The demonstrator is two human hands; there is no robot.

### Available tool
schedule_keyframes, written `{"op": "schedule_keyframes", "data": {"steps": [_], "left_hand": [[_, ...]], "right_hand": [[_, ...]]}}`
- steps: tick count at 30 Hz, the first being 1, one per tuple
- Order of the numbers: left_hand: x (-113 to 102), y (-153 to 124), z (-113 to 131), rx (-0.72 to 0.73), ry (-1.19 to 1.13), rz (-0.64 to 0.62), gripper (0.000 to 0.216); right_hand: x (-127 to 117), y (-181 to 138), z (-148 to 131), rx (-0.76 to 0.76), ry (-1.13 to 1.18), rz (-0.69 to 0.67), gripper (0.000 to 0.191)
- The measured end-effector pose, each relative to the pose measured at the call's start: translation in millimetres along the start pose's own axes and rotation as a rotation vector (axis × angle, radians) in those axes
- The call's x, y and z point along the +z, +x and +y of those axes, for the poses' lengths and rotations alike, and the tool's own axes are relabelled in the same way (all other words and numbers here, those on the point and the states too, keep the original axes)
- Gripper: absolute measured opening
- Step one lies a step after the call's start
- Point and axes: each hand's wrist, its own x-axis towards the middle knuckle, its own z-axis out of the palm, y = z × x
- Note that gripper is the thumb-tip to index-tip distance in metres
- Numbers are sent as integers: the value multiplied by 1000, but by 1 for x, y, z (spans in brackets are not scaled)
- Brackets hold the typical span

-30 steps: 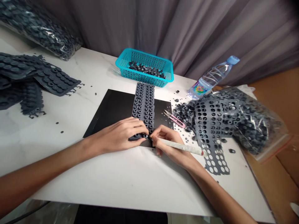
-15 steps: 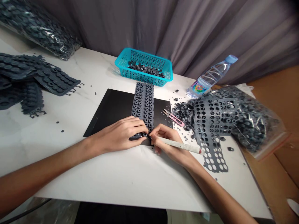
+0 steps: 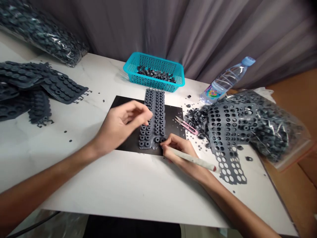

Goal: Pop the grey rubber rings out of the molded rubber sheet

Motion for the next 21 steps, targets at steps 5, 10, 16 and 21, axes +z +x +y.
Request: {"op": "schedule_keyframes", "data": {"steps": [5, 10, 16, 21], "left_hand": [[-11, 9, -10, -392, -371, -193, 23], [-1, -5, -17, -590, -481, -366, 32], [7, -15, -18, -687, -576, -478, 43], [6, -15, -19, -706, -590, -462, 45]], "right_hand": [[-9, 5, 6, 13, 209, 103, 11], [-18, 16, 12, -20, 181, 290, 20], [-18, 18, 16, -33, 149, 283, 18], [-17, 17, 15, -25, 121, 257, 16]]}}
